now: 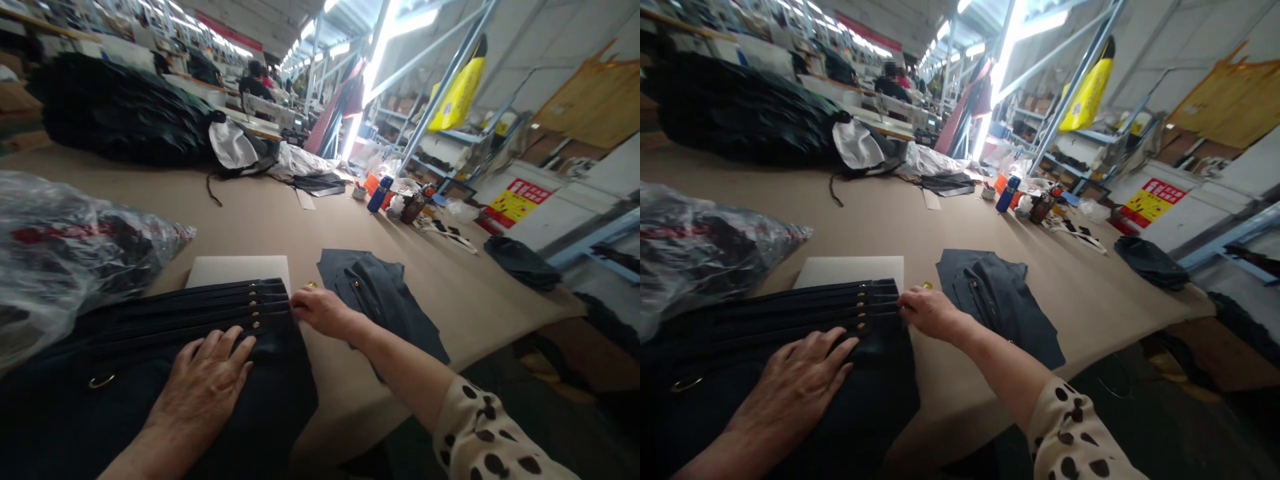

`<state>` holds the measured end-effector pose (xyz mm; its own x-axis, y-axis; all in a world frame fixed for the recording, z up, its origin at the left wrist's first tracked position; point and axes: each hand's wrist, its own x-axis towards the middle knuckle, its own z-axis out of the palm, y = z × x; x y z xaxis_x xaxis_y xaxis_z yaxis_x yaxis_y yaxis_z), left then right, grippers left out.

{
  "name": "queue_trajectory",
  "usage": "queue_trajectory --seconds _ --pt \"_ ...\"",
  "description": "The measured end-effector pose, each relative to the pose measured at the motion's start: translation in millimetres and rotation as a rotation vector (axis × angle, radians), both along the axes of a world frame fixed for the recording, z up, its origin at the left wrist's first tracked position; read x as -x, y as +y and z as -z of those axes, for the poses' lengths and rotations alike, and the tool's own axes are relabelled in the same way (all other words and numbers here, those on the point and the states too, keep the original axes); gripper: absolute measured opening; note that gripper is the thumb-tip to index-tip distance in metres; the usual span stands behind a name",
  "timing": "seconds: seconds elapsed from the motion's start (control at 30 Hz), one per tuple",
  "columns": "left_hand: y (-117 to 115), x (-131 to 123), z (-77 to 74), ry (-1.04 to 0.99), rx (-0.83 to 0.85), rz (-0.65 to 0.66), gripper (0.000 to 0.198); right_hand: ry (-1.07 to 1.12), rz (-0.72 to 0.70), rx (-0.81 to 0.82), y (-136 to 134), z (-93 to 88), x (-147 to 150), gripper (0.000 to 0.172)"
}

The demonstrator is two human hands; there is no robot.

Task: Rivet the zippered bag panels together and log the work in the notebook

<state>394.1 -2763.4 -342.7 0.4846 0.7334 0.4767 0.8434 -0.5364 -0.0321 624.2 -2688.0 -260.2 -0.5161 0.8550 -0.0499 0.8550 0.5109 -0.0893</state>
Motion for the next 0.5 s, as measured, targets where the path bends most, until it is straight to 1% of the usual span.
queue_trajectory --seconds 0.13,0.23,0.33,0.4,0.5 --pt "-2 2 -3.3 -0.042 0.012 0.003 0.034 -0.132 0.090 -0.039 0 -16.8 -76 0.025" --pt "-2 1 -3.8 -0.060 0.024 -0.001 0.034 -0.273 0.044 0.019 -8 -22.8 -122 0.026" --pt "-2 0 -2.1 -0.069 0.021 0.004 0.034 -0.379 -0.042 0.080 -18 -22.5 -144 0.032" --pt "-3 0 -1.3 -0.069 0.025 0.005 0.035 -0.427 -0.084 0.105 -21 -22.5 -149 0.034" --pt "-4 1 -2.1 -0.059 0.034 0.000 0.034 -0.488 -0.144 0.137 -17 -24.6 -152 0.035"
